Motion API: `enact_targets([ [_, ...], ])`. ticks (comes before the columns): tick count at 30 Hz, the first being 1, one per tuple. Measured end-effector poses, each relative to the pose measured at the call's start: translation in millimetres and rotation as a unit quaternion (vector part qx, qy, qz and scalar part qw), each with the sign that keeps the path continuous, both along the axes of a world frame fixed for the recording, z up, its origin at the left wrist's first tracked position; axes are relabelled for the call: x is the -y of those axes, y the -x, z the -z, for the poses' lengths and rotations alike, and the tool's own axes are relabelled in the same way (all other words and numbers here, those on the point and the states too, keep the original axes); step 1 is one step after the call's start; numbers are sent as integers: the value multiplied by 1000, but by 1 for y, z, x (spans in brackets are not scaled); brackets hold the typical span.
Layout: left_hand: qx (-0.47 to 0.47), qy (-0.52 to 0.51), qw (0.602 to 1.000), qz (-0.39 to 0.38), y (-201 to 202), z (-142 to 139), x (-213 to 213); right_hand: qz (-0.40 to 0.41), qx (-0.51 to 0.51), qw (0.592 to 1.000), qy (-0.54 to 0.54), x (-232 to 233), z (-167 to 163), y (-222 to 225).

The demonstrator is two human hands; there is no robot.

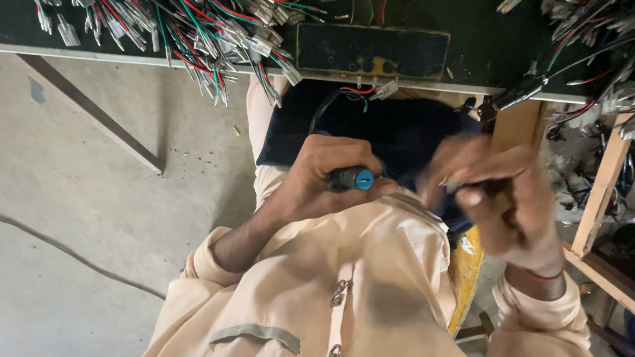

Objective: The person sits at a workbench covered with wire harnesses and works on a harness in their lap. They strip and separate the red, green and black wire ends by hand, use a small handheld tool to cut or strip the wire ends, and insert the prepared wires into connector housings.

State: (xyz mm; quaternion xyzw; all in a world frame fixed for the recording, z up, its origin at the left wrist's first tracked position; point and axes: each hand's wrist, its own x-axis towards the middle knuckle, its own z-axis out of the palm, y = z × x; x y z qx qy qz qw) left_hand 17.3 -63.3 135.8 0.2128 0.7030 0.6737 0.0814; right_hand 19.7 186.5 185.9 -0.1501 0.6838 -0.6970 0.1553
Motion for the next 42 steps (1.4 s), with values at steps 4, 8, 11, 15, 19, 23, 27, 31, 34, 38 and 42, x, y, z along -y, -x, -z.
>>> enact_targets([
  [4, 37, 19, 999, 19, 0, -1, 2, -126, -270, 926, -230, 11, -9, 7],
  [8, 29, 22, 999, 26, 0, -1, 3, -156, -276, 910, -265, 16, -21, 17],
  [11, -3, 37, 999, 34, 1, -1, 3, -186, -279, 896, -290, 16, -32, 24],
  [15, -36, 64, 994, 78, 3, -2, 4, -280, -248, 886, -273, 12, -29, 45],
  [19, -75, 53, 991, 99, 6, -3, 7, -216, 314, 925, 11, -4, -14, 63],
  [23, -43, 35, 997, 58, 8, -5, 13, -51, 187, 975, 109, -23, -11, 48],
  [27, -49, 37, 997, 53, 10, -7, 15, -105, -102, 981, -131, -12, -6, 26],
  [31, -68, 57, 994, 70, 13, -7, 14, -153, -271, 930, -196, 5, -13, 17],
  [34, -68, 53, 995, 57, 12, -8, 11, -168, -289, 917, -217, 13, -18, 18],
  [38, -68, 75, 994, 43, 9, -10, 9, -172, -256, 923, -231, 15, -20, 23],
  [42, -75, 111, 989, 57, 5, -13, 8, -172, -106, 958, -204, 15, -17, 28],
])
